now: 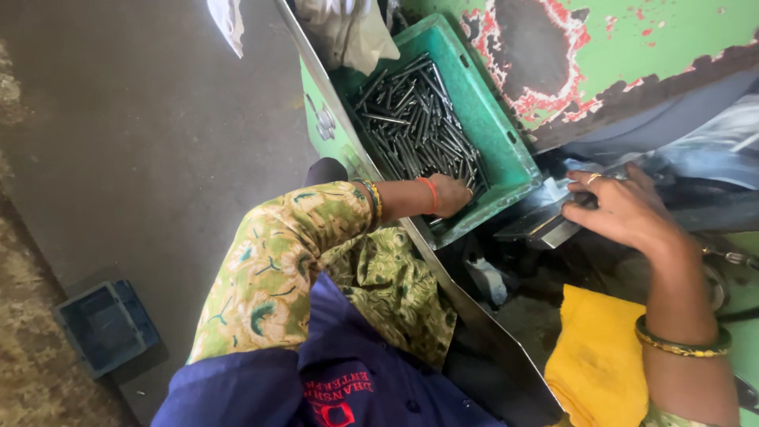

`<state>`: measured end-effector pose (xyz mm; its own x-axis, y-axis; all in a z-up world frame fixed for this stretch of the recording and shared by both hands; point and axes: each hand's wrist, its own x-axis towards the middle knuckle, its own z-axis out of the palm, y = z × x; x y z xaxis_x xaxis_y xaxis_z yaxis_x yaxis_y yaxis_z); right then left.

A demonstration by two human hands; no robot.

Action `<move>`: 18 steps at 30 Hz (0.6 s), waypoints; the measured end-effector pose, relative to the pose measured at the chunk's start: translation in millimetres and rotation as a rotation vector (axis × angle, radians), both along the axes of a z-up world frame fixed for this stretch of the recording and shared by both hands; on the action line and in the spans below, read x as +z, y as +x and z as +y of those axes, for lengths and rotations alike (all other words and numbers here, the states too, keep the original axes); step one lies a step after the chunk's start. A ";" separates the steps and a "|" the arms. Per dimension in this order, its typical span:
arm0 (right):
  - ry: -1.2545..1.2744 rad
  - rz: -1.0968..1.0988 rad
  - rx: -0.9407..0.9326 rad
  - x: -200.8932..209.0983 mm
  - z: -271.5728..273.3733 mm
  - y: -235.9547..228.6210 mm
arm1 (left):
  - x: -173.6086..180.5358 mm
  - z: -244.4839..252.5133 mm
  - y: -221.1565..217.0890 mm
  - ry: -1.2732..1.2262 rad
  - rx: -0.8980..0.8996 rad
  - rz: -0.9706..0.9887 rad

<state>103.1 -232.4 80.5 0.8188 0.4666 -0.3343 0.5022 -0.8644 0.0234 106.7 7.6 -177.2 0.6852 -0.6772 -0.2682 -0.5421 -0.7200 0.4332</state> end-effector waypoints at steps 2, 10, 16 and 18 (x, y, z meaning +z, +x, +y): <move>0.008 -0.007 0.000 2.1 1.1 -0.1 | -5.9 -2.0 3.6 0.009 0.017 0.021; -0.001 -0.031 0.002 7.7 3.6 -0.7 | -9.1 -2.0 12.7 -0.057 -0.001 0.033; 0.097 -0.034 -0.013 6.6 -0.1 -0.9 | 18.2 13.4 2.7 -0.084 0.004 0.020; 0.088 -0.042 -0.035 6.1 -2.6 -0.1 | 36.9 23.6 -0.6 -0.137 0.037 -0.034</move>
<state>103.0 -235.1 86.6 0.8476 0.4635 -0.2584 0.4718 -0.8811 -0.0328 106.1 31.3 -140.4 0.7175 -0.6800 -0.1508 -0.5324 -0.6750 0.5108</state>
